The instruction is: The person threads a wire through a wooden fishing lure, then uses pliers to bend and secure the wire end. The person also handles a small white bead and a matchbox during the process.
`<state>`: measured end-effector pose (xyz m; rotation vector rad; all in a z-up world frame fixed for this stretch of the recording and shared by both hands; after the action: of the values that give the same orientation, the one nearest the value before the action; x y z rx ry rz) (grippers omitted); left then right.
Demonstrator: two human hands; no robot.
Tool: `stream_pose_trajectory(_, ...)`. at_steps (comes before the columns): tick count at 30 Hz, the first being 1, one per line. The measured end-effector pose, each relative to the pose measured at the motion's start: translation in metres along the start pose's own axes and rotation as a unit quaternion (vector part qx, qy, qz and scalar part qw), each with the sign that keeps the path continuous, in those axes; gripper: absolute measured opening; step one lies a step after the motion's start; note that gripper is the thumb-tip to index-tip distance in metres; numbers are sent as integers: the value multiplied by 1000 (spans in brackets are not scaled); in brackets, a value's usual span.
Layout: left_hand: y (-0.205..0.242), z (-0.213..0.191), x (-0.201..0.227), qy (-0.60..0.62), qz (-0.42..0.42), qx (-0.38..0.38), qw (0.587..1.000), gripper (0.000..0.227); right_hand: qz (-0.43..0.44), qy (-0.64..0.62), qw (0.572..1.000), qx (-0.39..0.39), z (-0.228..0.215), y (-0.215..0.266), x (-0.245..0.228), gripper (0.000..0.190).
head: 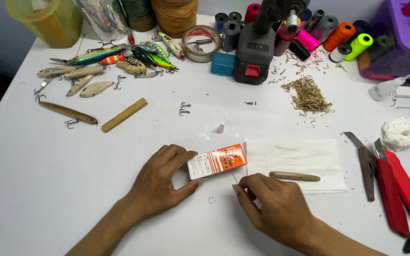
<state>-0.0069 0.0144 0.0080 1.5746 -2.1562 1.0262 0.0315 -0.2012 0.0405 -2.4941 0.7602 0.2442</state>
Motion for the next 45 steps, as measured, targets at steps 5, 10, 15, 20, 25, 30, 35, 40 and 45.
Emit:
stream_pose_trajectory(5, -11, -23, -2, -14, 10, 4, 1000, 46, 22, 22, 999, 25, -35, -12, 11, 8)
stream_pose_trajectory(10, -35, -50, -12, -57, 22, -5, 998, 48, 64, 39, 997, 9, -48, -21, 33, 7)
stream_pose_trajectory(15, -73, -64, -43, -102, -73, -52, 991, 52, 116, 86, 990, -1, -46, -36, 56, 9)
stream_pose_trajectory(20, -112, -63, -62, -129, -188, -121, 966, 53, 159, 64, 985, -39, -28, -60, 75, 10)
stream_pose_trajectory(25, -135, -52, -80, -101, -210, -143, 962, 54, 245, 10, 963, -110, -10, -93, 84, 13)
stream_pose_trajectory(30, -144, -34, -104, -108, -146, -145, 973, 51, 280, -49, 946, -155, 11, -117, 93, 15)
stream_pose_trajectory(35, -142, -29, -118, -112, -132, -128, 977, 51, 305, -28, 932, -193, 23, -128, 88, 16)
stream_pose_trajectory(40, -141, -31, -116, -104, -151, -136, 974, 52, 260, 67, 947, -178, 44, -133, 109, 16)
stream_pose_trajectory(45, -140, -30, -122, -102, -136, -129, 977, 52, 174, 131, 965, -149, 52, -139, 121, 16)
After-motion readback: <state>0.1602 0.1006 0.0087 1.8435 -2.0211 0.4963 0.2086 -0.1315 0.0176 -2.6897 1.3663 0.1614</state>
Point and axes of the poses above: each hand's wrist, its own y-axis away from the middle knuckle, its own z-axis out of the palm, x = y × z, the point moved 2 cm from there along -y, towards the middle knuckle
